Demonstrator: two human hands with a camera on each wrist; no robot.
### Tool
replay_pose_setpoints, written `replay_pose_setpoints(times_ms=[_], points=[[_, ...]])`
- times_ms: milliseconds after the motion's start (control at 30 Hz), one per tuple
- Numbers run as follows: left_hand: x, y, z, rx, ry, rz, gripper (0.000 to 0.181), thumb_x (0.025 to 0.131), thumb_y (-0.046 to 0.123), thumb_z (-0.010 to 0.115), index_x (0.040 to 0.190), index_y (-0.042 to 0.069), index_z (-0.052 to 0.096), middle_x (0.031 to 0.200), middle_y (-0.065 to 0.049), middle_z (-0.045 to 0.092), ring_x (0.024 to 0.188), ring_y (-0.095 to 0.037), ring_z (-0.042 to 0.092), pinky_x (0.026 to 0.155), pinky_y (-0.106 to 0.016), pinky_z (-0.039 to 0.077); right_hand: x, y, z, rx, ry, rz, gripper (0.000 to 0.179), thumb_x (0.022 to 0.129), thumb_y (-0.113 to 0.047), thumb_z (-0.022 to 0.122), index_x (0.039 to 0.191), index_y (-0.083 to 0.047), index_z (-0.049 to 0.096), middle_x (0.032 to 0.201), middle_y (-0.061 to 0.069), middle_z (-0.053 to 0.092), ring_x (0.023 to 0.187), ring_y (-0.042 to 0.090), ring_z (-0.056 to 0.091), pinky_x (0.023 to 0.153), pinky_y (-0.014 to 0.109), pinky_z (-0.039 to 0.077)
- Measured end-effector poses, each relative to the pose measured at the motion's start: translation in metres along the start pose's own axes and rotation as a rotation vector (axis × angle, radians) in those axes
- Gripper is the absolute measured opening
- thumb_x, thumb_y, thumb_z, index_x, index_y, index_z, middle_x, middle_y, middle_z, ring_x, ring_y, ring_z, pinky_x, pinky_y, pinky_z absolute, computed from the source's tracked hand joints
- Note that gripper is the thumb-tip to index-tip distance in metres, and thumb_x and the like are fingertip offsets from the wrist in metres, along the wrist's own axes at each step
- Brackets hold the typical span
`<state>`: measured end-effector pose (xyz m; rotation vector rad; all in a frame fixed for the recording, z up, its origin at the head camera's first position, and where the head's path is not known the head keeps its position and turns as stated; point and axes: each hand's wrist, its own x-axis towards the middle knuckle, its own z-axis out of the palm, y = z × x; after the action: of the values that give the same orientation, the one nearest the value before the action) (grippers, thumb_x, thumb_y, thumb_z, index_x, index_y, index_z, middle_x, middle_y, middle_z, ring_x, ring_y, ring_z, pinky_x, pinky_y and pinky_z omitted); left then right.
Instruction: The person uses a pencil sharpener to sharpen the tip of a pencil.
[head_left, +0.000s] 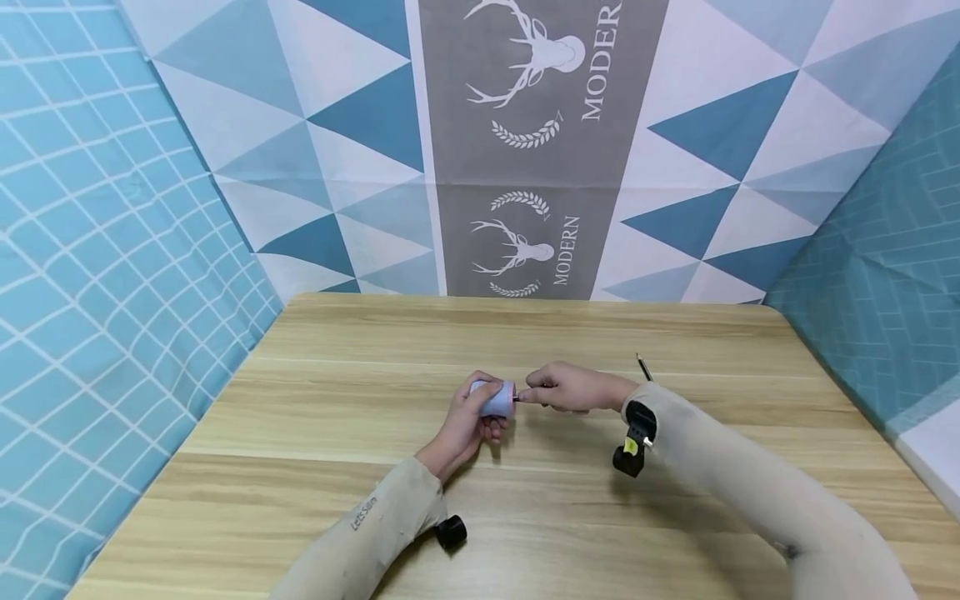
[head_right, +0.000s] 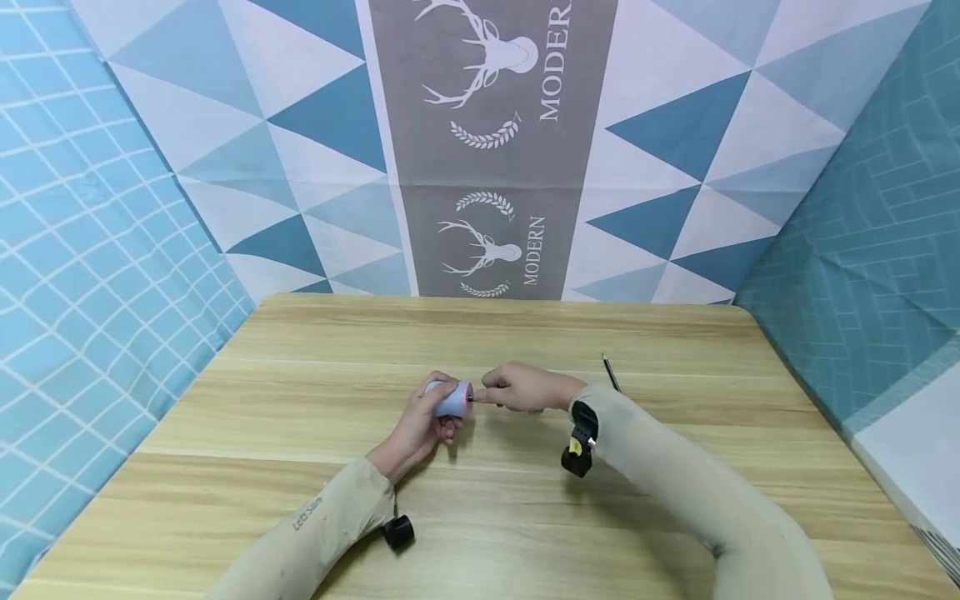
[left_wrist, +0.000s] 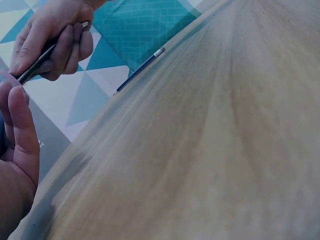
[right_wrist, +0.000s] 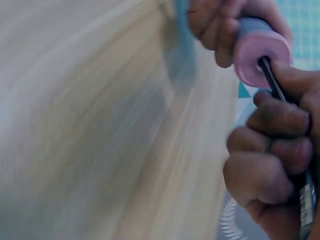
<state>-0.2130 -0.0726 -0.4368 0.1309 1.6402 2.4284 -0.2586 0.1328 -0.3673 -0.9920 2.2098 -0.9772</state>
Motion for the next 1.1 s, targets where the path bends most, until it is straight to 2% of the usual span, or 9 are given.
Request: replay_pose_setpoints(times_ms=[167,233,300,367,633,733,800,933,1100], points=[[0.0,0.0,0.0,0.014,-0.011,0.001,0.005,0.095,0.018,0.055,0.096,0.015,0.058,0.061,-0.008,0.06,0.041,-0.01,0.054,0.035,-0.023,0.048,0.002,0.009,-0.002,0.294,-0.103,0.202,0.038,0.104,-0.028,0.051,0.072,-0.01,0.045,0.05,-0.002,0.034,0.04,0.01,0.029,0.036,0.023,0.027],[0.0,-0.001,0.0,0.014,-0.01,0.003,0.005,0.095,0.017,0.054,0.095,0.014,0.058,0.061,-0.008,0.06,0.041,-0.01,0.054,0.035,-0.022,0.047,0.001,0.011,-0.002,0.309,-0.095,0.216,0.038,0.104,-0.029,0.052,0.072,-0.01,0.044,0.05,-0.002,0.034,0.04,0.01,0.029,0.037,0.024,0.027],[0.001,-0.001,0.0,0.015,-0.009,0.0,0.007,0.096,0.017,0.053,0.095,0.014,0.059,0.061,-0.008,0.06,0.041,-0.01,0.054,0.035,-0.022,0.048,-0.001,0.009,0.0,0.243,-0.041,0.187,0.04,0.103,-0.03,0.054,0.07,-0.01,0.044,0.05,-0.002,0.035,0.041,0.01,0.031,0.037,0.023,0.027],[0.001,-0.002,0.0,0.011,0.0,-0.003,0.007,0.097,0.018,0.053,0.094,0.014,0.058,0.061,-0.008,0.06,0.041,-0.01,0.054,0.035,-0.023,0.048,-0.003,0.005,0.003,0.061,0.054,0.104,0.039,0.101,-0.032,0.057,0.07,-0.013,0.045,0.053,-0.005,0.038,0.045,0.008,0.033,0.041,0.022,0.029],[0.002,0.0,0.0,-0.015,0.028,-0.026,0.011,0.096,0.024,0.057,0.093,0.014,0.053,0.065,-0.008,0.059,0.043,-0.01,0.054,0.037,-0.02,0.046,-0.017,0.0,0.019,-0.98,0.477,-0.424,0.025,0.093,-0.022,0.069,0.079,-0.012,0.051,0.063,-0.006,0.048,0.052,0.008,0.044,0.043,0.024,0.039],[0.002,0.001,0.0,-0.019,0.039,-0.031,0.01,0.096,0.023,0.056,0.093,0.014,0.053,0.065,-0.008,0.059,0.043,-0.01,0.053,0.037,-0.02,0.045,-0.019,0.007,0.023,-1.314,0.569,-0.547,0.018,0.101,-0.018,0.054,0.085,-0.01,0.054,0.07,0.0,0.053,0.056,0.014,0.049,0.043,0.025,0.043],[0.003,0.001,0.0,-0.019,0.043,-0.031,0.009,0.097,0.022,0.056,0.093,0.014,0.053,0.064,-0.008,0.059,0.043,-0.01,0.053,0.036,-0.02,0.045,-0.019,0.011,0.024,-1.474,0.596,-0.601,0.027,0.107,-0.017,0.035,0.09,-0.009,0.055,0.074,0.002,0.055,0.058,0.016,0.051,0.045,0.025,0.045],[0.003,0.0,0.0,-0.017,0.048,-0.032,0.01,0.097,0.022,0.056,0.093,0.014,0.054,0.063,-0.008,0.059,0.042,-0.01,0.053,0.036,-0.02,0.045,-0.016,0.017,0.026,-1.57,0.568,-0.647,0.049,0.11,-0.015,0.009,0.093,-0.009,0.055,0.074,0.002,0.057,0.056,0.015,0.051,0.046,0.025,0.046],[0.003,-0.001,0.0,-0.025,0.054,-0.034,0.012,0.096,0.024,0.057,0.093,0.013,0.053,0.064,-0.008,0.059,0.042,-0.01,0.053,0.035,-0.02,0.044,-0.01,0.018,0.023,-1.416,0.463,-0.649,0.032,0.109,-0.016,0.03,0.088,-0.008,0.053,0.064,0.001,0.054,0.049,0.012,0.048,0.041,0.024,0.043]])
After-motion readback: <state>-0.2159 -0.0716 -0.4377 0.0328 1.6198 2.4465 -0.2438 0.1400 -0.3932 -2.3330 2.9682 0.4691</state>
